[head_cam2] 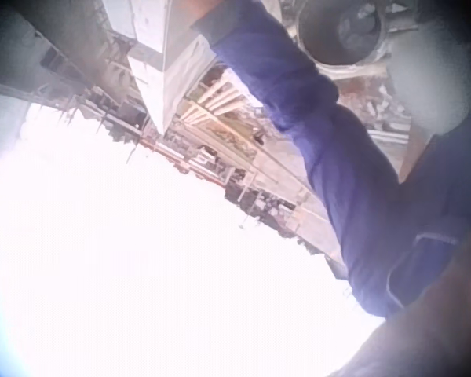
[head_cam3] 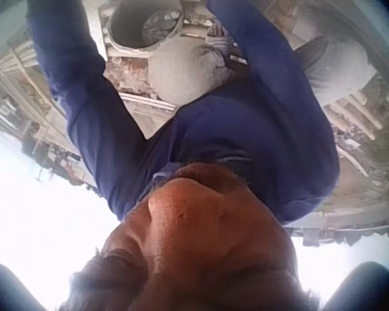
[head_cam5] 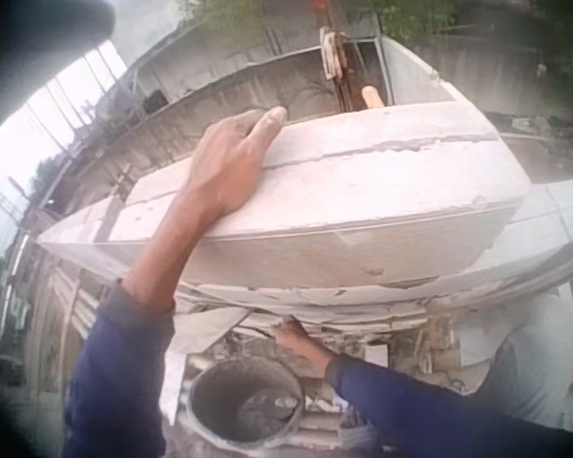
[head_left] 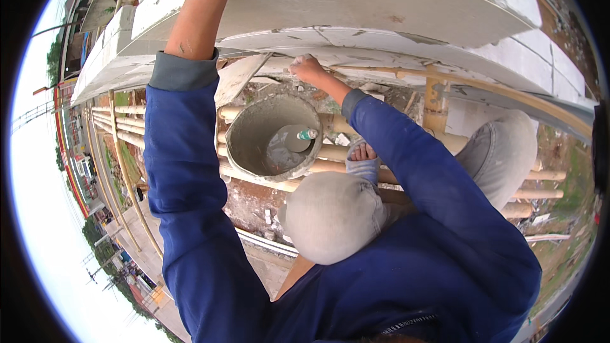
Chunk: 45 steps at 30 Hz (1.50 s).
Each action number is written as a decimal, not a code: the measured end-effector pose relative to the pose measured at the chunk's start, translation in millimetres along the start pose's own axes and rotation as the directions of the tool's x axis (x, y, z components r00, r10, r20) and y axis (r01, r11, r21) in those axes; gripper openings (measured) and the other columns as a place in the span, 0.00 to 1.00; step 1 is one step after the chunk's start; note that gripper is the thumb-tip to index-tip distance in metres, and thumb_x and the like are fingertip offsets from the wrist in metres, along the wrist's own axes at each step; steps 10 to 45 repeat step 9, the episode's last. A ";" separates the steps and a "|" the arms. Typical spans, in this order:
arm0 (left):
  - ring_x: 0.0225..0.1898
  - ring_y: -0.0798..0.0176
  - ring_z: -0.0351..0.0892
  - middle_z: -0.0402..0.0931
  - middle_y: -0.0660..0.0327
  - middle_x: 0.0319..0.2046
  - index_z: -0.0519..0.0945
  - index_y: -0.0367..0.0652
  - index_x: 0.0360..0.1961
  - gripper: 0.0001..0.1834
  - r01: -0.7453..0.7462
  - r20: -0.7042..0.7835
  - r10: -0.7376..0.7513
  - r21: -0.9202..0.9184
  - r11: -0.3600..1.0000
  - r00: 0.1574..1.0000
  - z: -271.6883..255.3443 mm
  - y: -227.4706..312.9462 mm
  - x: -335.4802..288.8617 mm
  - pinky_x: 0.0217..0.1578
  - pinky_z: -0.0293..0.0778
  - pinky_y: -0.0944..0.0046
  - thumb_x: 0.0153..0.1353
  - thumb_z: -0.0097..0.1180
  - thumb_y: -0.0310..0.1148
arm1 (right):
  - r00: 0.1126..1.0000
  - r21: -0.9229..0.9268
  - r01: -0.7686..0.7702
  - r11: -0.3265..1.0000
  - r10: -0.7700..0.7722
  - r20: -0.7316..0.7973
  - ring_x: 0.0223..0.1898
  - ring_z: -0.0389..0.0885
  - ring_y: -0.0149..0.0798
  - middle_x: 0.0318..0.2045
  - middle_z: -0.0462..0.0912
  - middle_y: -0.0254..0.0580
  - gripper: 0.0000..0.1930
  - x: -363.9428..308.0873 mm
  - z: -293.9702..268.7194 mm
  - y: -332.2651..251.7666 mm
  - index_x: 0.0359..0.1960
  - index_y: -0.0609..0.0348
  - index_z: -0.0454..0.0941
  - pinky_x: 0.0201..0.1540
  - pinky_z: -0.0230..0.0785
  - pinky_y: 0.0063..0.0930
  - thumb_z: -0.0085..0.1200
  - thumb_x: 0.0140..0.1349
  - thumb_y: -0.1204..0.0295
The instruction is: The person scoops mortar from a bucket with a trowel and applies it to the top of a white block. They then place another white block on top, align it, and tap it into place with a hammer. This process is repeated to build a wall.
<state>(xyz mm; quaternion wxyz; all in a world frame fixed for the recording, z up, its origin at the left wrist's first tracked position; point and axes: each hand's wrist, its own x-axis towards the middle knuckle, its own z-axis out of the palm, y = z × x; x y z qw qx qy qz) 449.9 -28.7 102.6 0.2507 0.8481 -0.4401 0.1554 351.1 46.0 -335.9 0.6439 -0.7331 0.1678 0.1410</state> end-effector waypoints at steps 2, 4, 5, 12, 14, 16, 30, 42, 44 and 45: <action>0.54 0.30 0.82 0.84 0.32 0.47 0.86 0.28 0.49 0.34 0.037 0.021 -0.037 0.026 0.999 0.999 4.7 -0.3 1.7 0.56 0.73 0.44 0.78 0.44 0.55 | 0.977 0.316 -0.182 0.931 0.134 0.168 0.31 0.84 0.37 0.34 0.90 0.43 0.10 32.8 21.9 2.8 0.41 0.58 0.88 0.34 0.77 0.39 0.64 0.68 0.65; 0.54 0.30 0.83 0.84 0.31 0.47 0.86 0.28 0.49 0.35 0.088 0.022 -0.088 0.011 0.996 0.996 -0.2 -3.0 -4.7 0.56 0.73 0.44 0.78 0.44 0.57 | 0.919 0.522 -0.386 0.761 0.268 0.289 0.31 0.82 0.33 0.36 0.90 0.37 0.10 43.6 50.0 0.8 0.44 0.59 0.88 0.34 0.76 0.34 0.67 0.69 0.65; 0.54 0.31 0.83 0.84 0.31 0.46 0.86 0.29 0.49 0.36 0.100 0.023 -0.100 0.000 0.995 0.995 -2.2 -4.4 -6.7 0.56 0.73 0.44 0.77 0.44 0.57 | 0.908 0.567 -0.419 0.709 0.310 0.283 0.33 0.82 0.34 0.38 0.90 0.36 0.10 52.6 63.2 0.2 0.46 0.58 0.87 0.34 0.76 0.34 0.65 0.71 0.65; 0.54 0.31 0.84 0.84 0.30 0.46 0.86 0.31 0.50 0.37 0.059 0.003 -0.059 -0.029 0.998 0.998 6.2 -16.5 -1.7 0.57 0.74 0.45 0.76 0.44 0.59 | 0.855 0.772 -0.475 0.423 0.430 0.290 0.38 0.84 0.37 0.47 0.91 0.41 0.18 97.6 107.3 19.2 0.57 0.57 0.83 0.38 0.79 0.45 0.67 0.72 0.61; 0.54 0.31 0.84 0.84 0.30 0.46 0.86 0.31 0.50 0.37 0.059 0.003 -0.059 -0.029 0.998 0.998 6.2 -16.5 -1.7 0.57 0.74 0.45 0.76 0.44 0.59 | 0.855 0.772 -0.475 0.423 0.430 0.290 0.38 0.84 0.37 0.47 0.91 0.41 0.18 97.6 107.3 19.2 0.57 0.57 0.83 0.38 0.79 0.45 0.67 0.72 0.61; 0.54 0.31 0.84 0.84 0.30 0.46 0.86 0.31 0.50 0.37 0.059 0.003 -0.059 -0.029 0.998 0.998 6.2 -16.5 -1.7 0.57 0.74 0.45 0.76 0.44 0.59 | 0.855 0.772 -0.475 0.423 0.430 0.290 0.38 0.84 0.37 0.47 0.91 0.41 0.18 97.6 107.3 19.2 0.57 0.57 0.83 0.38 0.79 0.45 0.67 0.72 0.61; 0.54 0.31 0.84 0.84 0.30 0.46 0.86 0.31 0.50 0.37 0.059 0.003 -0.059 -0.029 0.998 0.998 6.2 -16.5 -1.7 0.57 0.74 0.45 0.76 0.44 0.59 | 0.855 0.772 -0.475 0.423 0.430 0.290 0.38 0.84 0.37 0.47 0.91 0.41 0.18 97.6 107.3 19.2 0.57 0.57 0.83 0.38 0.79 0.45 0.67 0.72 0.61; 0.54 0.31 0.84 0.84 0.30 0.46 0.86 0.31 0.50 0.37 0.059 0.003 -0.059 -0.029 0.998 0.998 6.2 -16.5 -1.7 0.57 0.74 0.45 0.76 0.44 0.59 | 0.855 0.772 -0.475 0.423 0.430 0.290 0.38 0.84 0.37 0.47 0.91 0.41 0.18 97.6 107.3 19.2 0.57 0.57 0.83 0.38 0.79 0.45 0.67 0.72 0.61; 0.54 0.31 0.84 0.84 0.30 0.46 0.86 0.31 0.50 0.37 0.059 0.003 -0.059 -0.029 0.998 0.998 6.2 -16.5 -1.7 0.57 0.74 0.45 0.76 0.44 0.59 | 0.855 0.772 -0.475 0.423 0.430 0.290 0.38 0.84 0.37 0.47 0.91 0.41 0.18 97.6 107.3 19.2 0.57 0.57 0.83 0.38 0.79 0.45 0.67 0.72 0.61; 0.54 0.31 0.84 0.84 0.30 0.46 0.86 0.31 0.50 0.37 0.059 0.003 -0.059 -0.029 0.998 0.998 6.2 -16.5 -1.7 0.57 0.74 0.45 0.76 0.44 0.59 | 0.855 0.772 -0.475 0.423 0.430 0.290 0.38 0.84 0.37 0.47 0.91 0.41 0.18 97.6 107.3 19.2 0.57 0.57 0.83 0.38 0.79 0.45 0.67 0.72 0.61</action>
